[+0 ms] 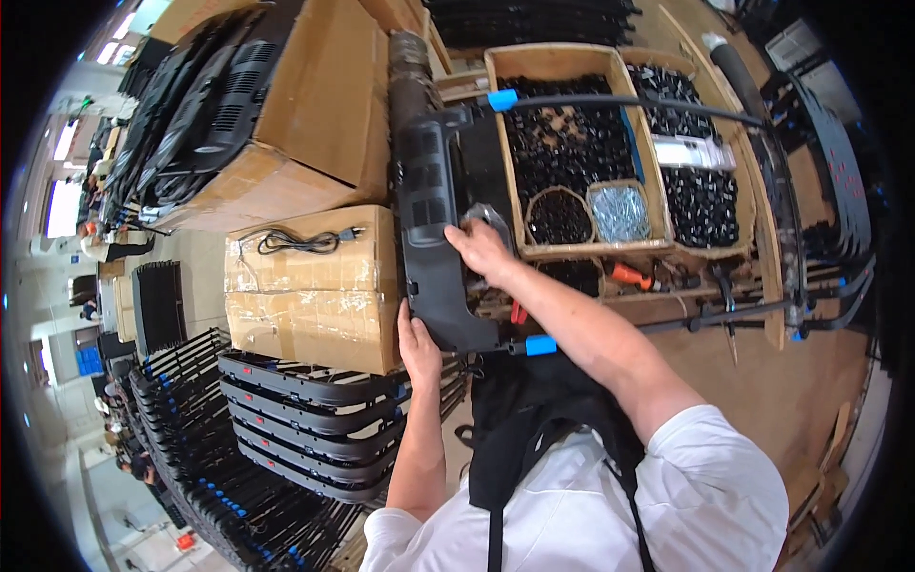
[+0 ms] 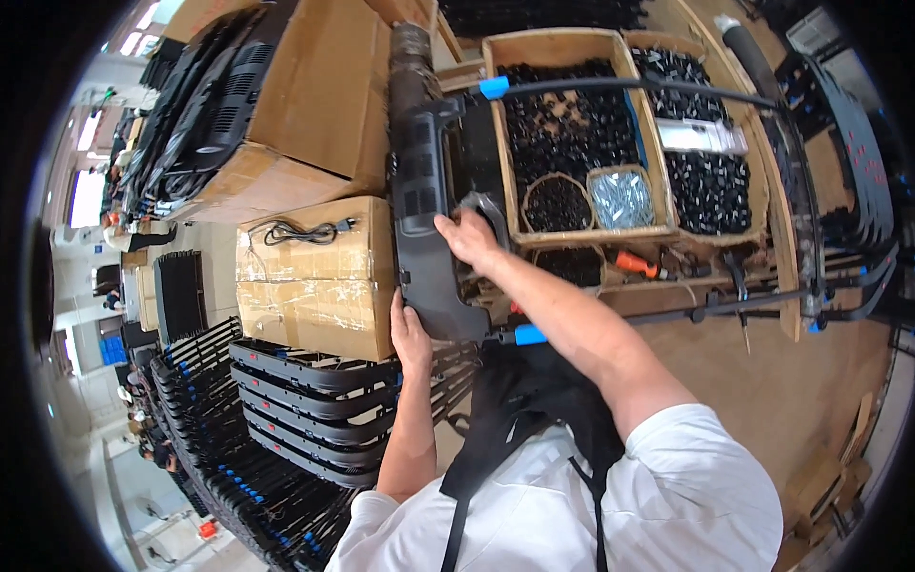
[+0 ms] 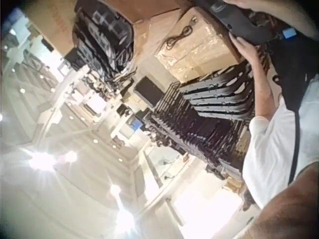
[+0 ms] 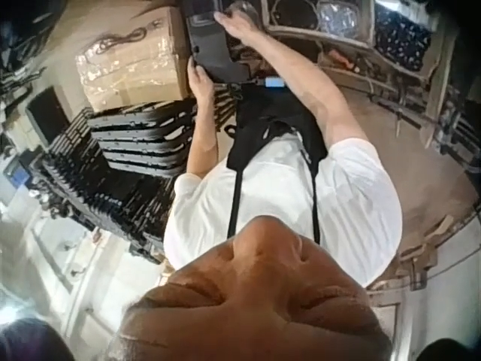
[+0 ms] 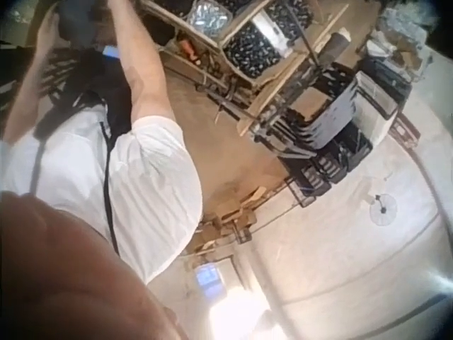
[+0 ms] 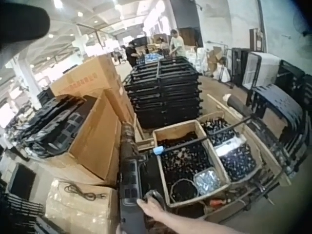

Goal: Assembling plastic components of office chairs using an electric screwdriver and screws.

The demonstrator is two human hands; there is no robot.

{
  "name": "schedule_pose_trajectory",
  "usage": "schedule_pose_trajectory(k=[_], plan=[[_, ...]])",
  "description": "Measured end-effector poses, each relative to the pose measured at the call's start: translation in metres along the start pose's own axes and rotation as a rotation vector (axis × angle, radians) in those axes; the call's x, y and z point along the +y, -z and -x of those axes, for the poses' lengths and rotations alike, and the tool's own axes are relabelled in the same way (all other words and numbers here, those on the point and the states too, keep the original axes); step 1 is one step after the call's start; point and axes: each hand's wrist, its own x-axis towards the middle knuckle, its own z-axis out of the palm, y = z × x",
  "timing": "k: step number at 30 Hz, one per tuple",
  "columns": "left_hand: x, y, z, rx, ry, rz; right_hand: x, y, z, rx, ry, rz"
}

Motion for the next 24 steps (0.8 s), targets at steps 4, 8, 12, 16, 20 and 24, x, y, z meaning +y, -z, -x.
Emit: schedule_pose_trajectory(k=[4,8,12,16,20,24], plan=[[0.033,0.001,-0.004,0.152,-0.141,-0.030,-0.029,0.134,0.058,0.027,0.130,0.094],[0.134,-0.060,-0.004,-0.283,-0.413,-0.144,-0.048,0.264,0.177,0.242,0.039,-0.190],[0.106,-0.182,-0.005,-0.932,-0.734,-0.340,-0.003,0.294,0.274,0.062,-0.240,-0.254],[0.038,-0.268,-0.030,-1.168,-0.938,-0.806,0.075,0.261,0.303,0.003,-0.442,-0.369],[0.047,-0.285,-0.033,-1.311,-1.006,-0.880,0.166,0.243,0.275,0.287,-0.620,-0.418],[0.049,-0.288,-0.034,-1.425,-1.015,-1.047,0.223,0.229,0.190,0.555,-0.464,-0.818]])
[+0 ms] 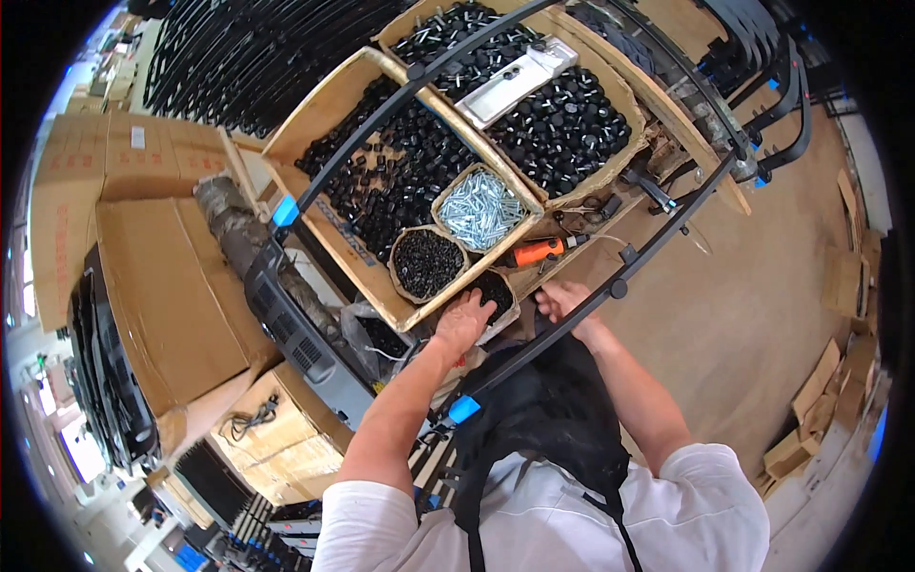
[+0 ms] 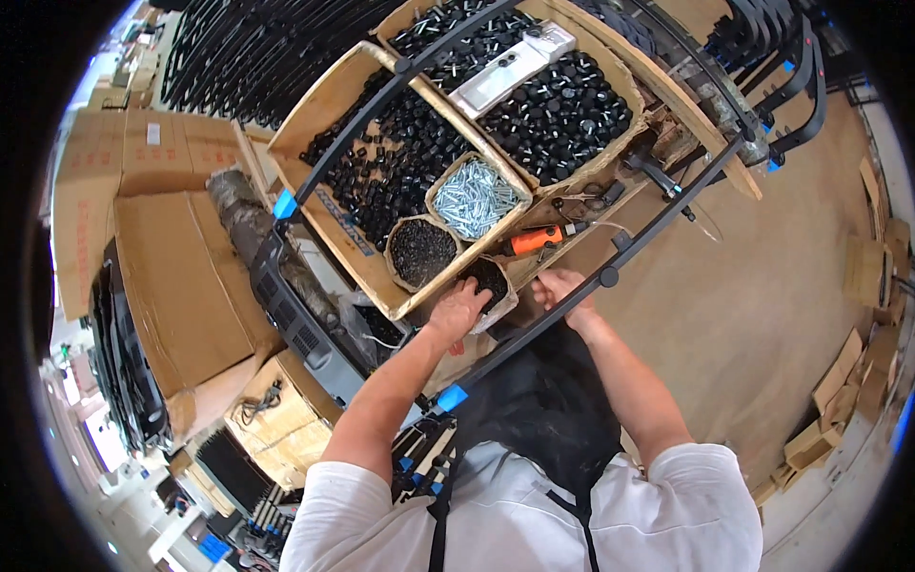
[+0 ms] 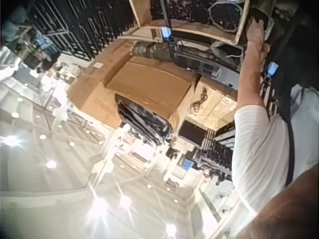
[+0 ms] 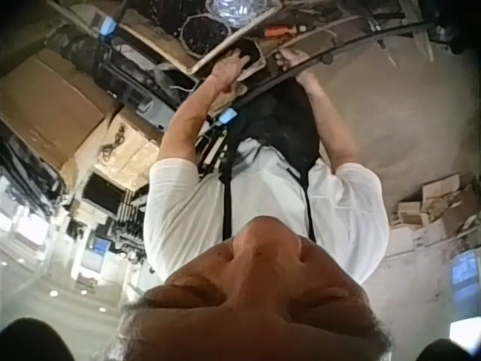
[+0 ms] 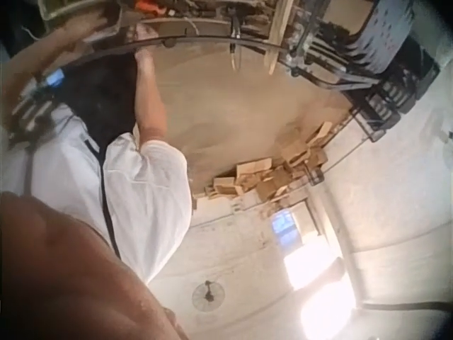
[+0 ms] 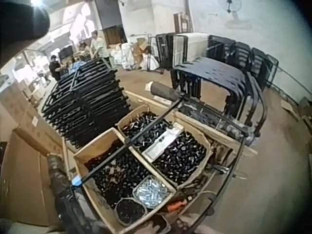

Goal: Assembling plastic components of office chairs using an electric screwdriver and screws.

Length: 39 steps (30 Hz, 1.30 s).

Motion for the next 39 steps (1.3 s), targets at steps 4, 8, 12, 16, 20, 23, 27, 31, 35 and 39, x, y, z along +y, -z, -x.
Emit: schedule_pose_trajectory(k=[4,8,12,16,20,23,27,31,35,39], plan=[[-0.006,-0.011,-0.006,-0.049,0.021,0.063,0.005,-0.046,-0.074,0.172,-0.036,-0.320],[-0.024,-0.022,-0.008,0.064,0.089,0.438,-0.007,-0.074,-0.098,0.352,-0.133,-0.336],[-0.016,-0.017,-0.009,0.063,0.407,0.827,0.007,-0.078,-0.107,0.489,-0.022,-0.302],[-0.033,-0.044,-0.024,0.088,0.486,1.167,-0.015,-0.044,-0.091,0.142,0.016,-0.597],[-0.017,-0.016,-0.026,-0.083,0.505,1.326,-0.023,0.012,-0.072,-0.150,-0.008,-0.706],[-0.017,-0.016,-0.021,-0.088,0.566,1.399,-0.023,0.016,-0.030,-0.188,0.047,-0.688],[-0.021,-0.019,-0.012,-0.065,0.538,1.667,-0.015,0.018,0.047,-0.098,0.146,-0.604],[-0.012,0.003,0.004,-0.035,0.429,2.030,0.016,0.060,0.095,-0.093,0.173,-0.500],[-0.004,0.021,0.023,-0.030,0.297,2.076,-0.048,0.049,0.194,-0.111,0.440,-0.270],[0.025,0.052,0.053,0.152,0.159,2.193,-0.124,0.040,0.236,-0.264,1.009,0.506]])
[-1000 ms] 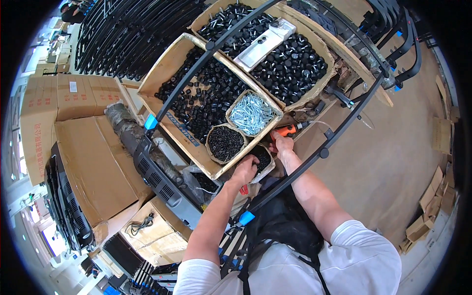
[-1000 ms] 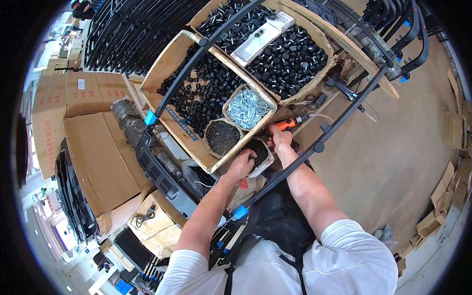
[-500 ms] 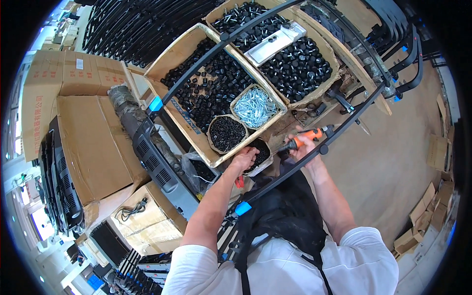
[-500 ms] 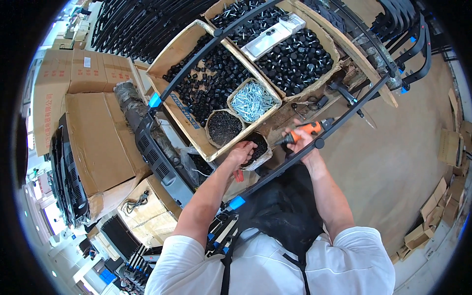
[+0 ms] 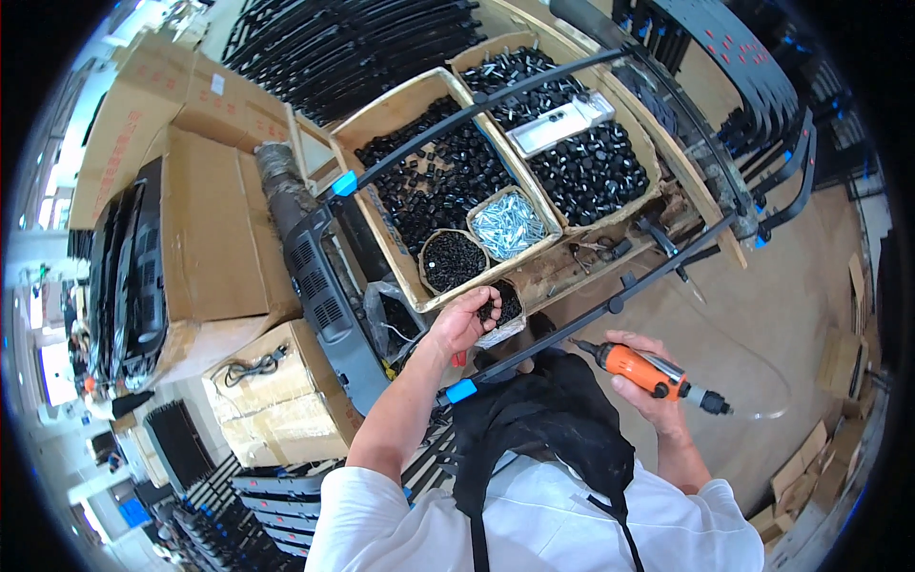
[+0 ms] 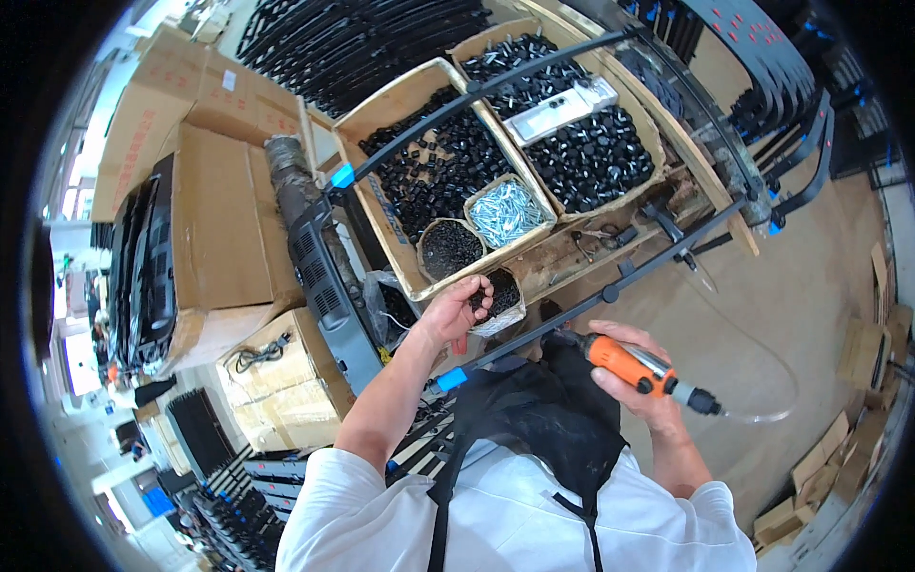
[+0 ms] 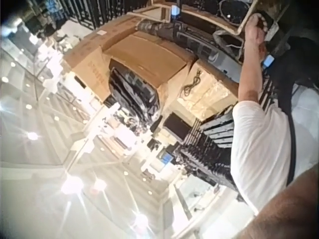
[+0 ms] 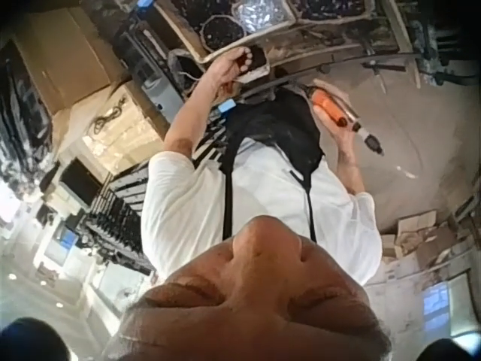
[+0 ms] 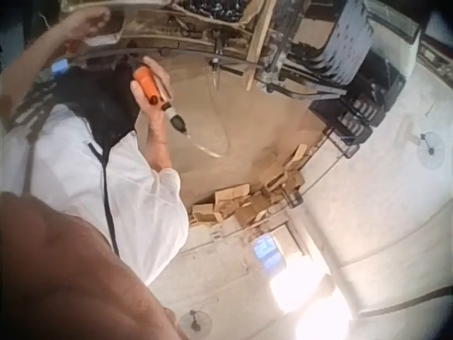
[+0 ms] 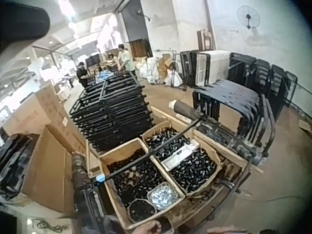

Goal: Assembling plastic components of office chairs using an electric screwdriver and screws.

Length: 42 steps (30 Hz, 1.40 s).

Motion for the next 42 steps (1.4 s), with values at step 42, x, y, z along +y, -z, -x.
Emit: schedule_pose_trajectory(k=[42], plan=[[0.017,0.002,0.153,0.244,-0.920,0.961,-0.061,-0.283,-0.172,-0.585,0.139,-0.163]])
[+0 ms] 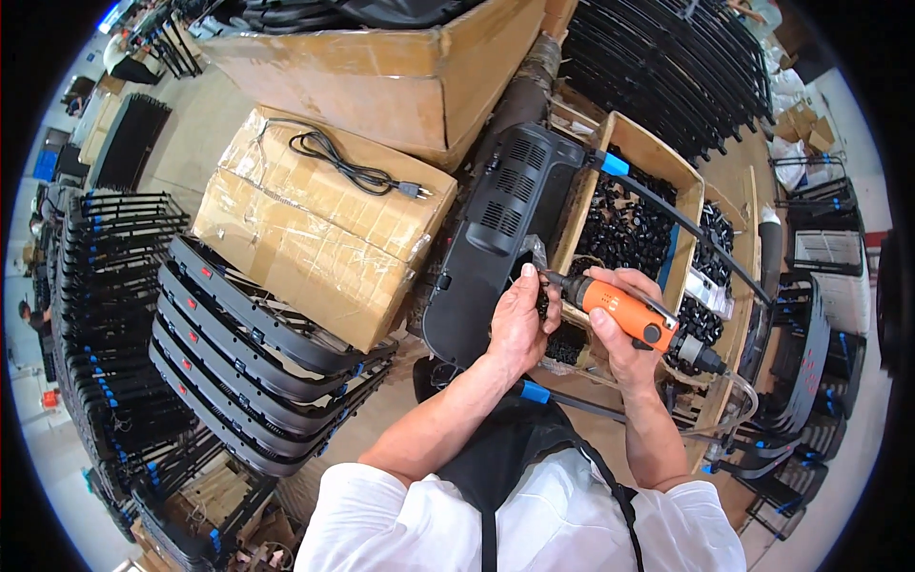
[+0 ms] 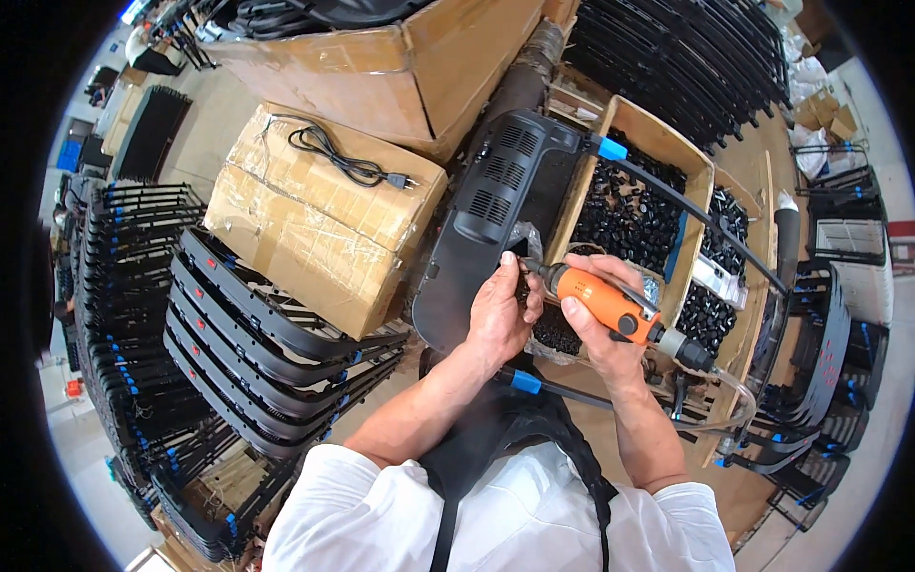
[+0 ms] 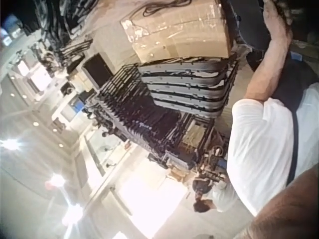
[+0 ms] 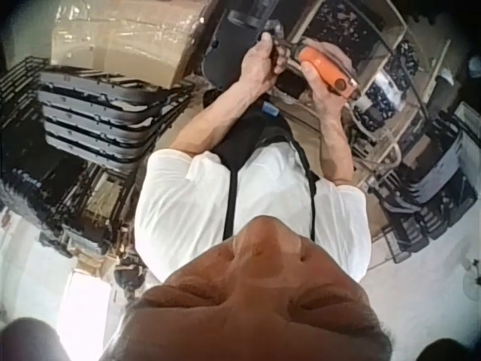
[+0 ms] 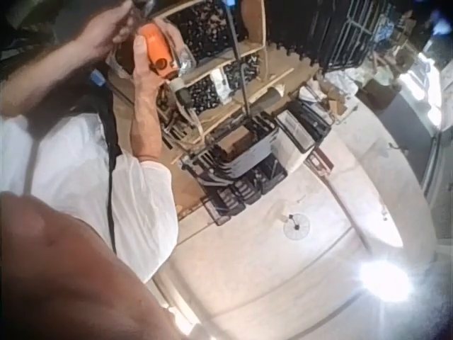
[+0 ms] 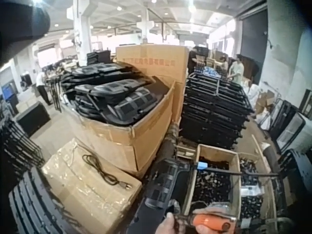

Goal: Assembling plastic components of office chairs using an electric screwdriver and screws.

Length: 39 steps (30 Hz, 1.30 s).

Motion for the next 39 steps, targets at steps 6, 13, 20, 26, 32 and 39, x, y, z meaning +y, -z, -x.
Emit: schedule_pose_trajectory(k=[6,13,20,26,32,39], plan=[[0.043,0.030,0.011,-0.036,-0.027,-0.314,-0.009,-0.030,-0.065,-0.104,-0.057,0.054],[0.114,0.069,0.013,0.307,-0.364,-0.880,0.000,-0.066,-0.118,-0.257,-0.123,0.099],[0.117,0.070,0.037,0.580,-0.623,-1.481,0.007,-0.083,-0.138,-0.372,-0.168,0.139],[0.111,0.084,0.043,0.690,-0.525,-1.723,0.007,-0.086,-0.144,-0.413,-0.117,0.147],[0.106,0.096,0.025,0.629,-0.786,-1.838,0.013,-0.087,-0.148,-0.430,-0.128,0.150],[0.104,0.100,0.025,0.621,-0.833,-1.832,0.014,-0.087,-0.153,-0.461,-0.104,0.202]])
